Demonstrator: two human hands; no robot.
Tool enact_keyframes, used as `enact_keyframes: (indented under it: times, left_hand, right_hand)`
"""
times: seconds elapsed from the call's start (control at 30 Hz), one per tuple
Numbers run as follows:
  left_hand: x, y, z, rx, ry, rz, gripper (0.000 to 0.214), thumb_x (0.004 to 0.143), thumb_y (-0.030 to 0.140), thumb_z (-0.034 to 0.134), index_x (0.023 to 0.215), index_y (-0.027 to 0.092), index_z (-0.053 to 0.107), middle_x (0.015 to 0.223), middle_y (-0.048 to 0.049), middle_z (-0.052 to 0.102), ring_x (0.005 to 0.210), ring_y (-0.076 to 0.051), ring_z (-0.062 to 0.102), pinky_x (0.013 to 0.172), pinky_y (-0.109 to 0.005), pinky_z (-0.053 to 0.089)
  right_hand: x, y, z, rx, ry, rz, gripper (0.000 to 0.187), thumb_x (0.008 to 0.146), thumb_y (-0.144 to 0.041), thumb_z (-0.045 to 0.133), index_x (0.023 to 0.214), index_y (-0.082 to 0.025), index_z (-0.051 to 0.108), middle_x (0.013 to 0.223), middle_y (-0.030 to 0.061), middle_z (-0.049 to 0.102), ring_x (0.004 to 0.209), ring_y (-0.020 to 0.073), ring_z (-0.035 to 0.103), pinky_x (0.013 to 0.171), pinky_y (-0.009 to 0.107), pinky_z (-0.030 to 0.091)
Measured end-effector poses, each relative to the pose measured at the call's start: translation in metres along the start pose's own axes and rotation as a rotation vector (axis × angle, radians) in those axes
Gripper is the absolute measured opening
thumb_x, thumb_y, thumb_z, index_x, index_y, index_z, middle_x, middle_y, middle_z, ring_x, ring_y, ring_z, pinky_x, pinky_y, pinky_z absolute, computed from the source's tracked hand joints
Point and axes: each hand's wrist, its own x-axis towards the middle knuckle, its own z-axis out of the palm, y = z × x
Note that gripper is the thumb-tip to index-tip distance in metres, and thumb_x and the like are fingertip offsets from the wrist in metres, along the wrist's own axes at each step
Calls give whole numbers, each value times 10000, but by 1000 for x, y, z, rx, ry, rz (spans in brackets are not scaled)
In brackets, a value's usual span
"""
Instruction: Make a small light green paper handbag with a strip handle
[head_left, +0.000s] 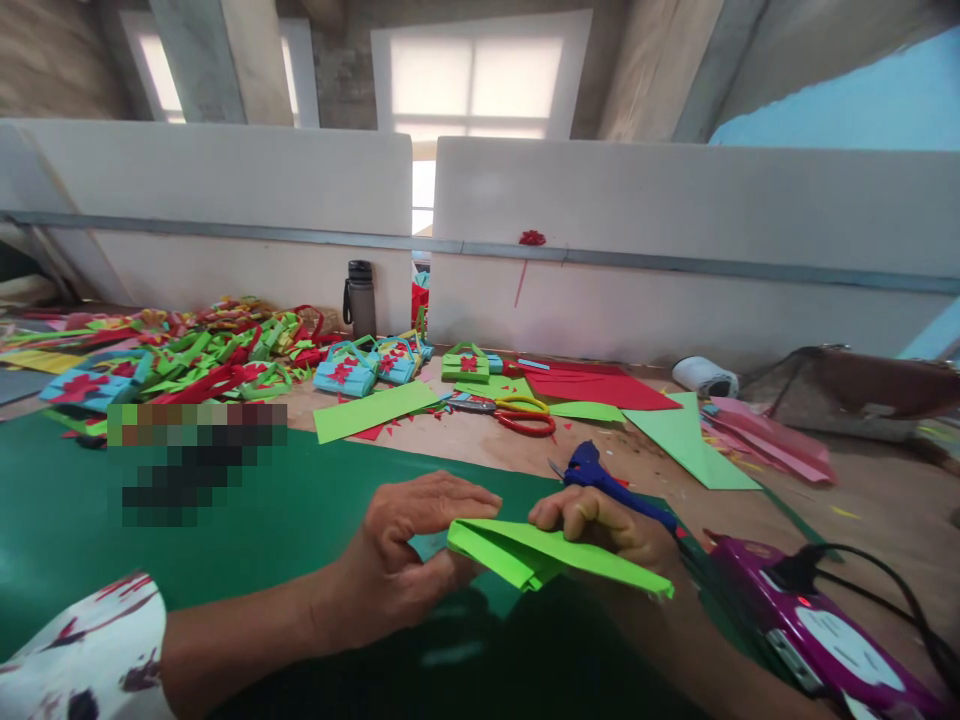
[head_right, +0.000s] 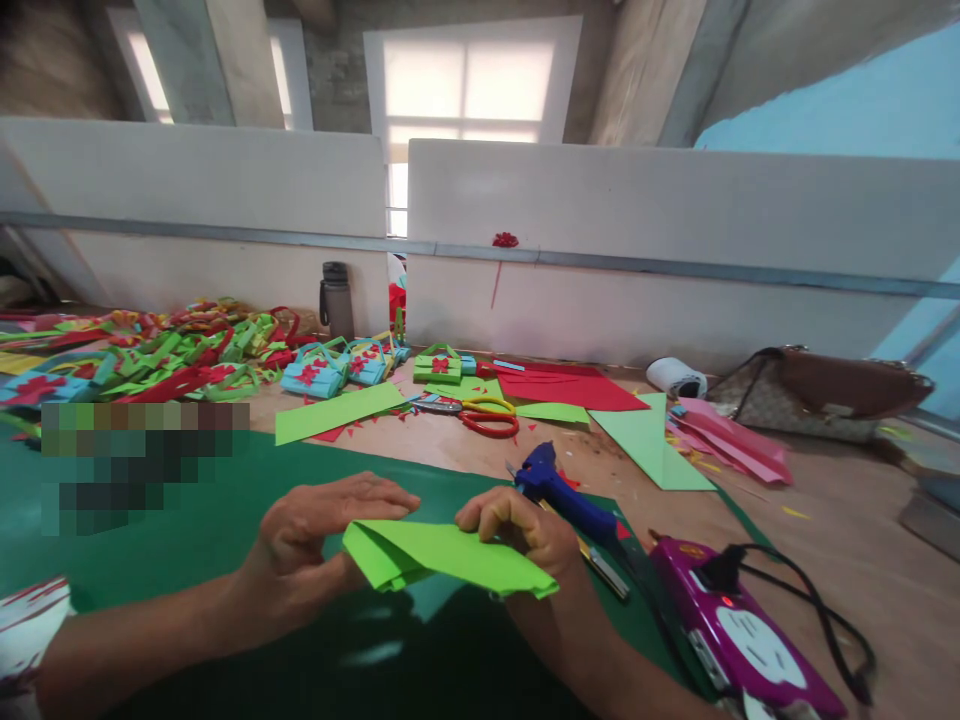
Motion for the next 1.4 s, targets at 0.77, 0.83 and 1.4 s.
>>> enact_keyframes:
  times: [0.77,0.83,1.4]
  left_hand:
    - [-7,-10,-11,575,94,365,231,782,40,559,926,202,640,877,-57,637,791,-150,602,671,-269,508]
    - [-8,-11,-11,656,110,398,207,787,60,581,927,202,636,869,-54,605,782,-150,584,653,-274,501]
    - [-15,-27,-34,873,-93,542,323,843,122,530,1155,185,583,1078,-75,669,1031,-202,580,903,-320,466]
  right_hand:
    - [-3,-31,-20,-842,-100,-851,148,820,-52,459,888,-160,532,823,71,619,835,188,575,847,398,432]
    - [-7,-39,-24,-918,-147,-900,164,818,-51,470,912,-158,551,852,77,634,904,203,572,897,408,416]
    - [-8,-30,-9,-662,253,-531,222,772,-130,578,973,-213,536,902,32,646,852,164,630,801,274,513]
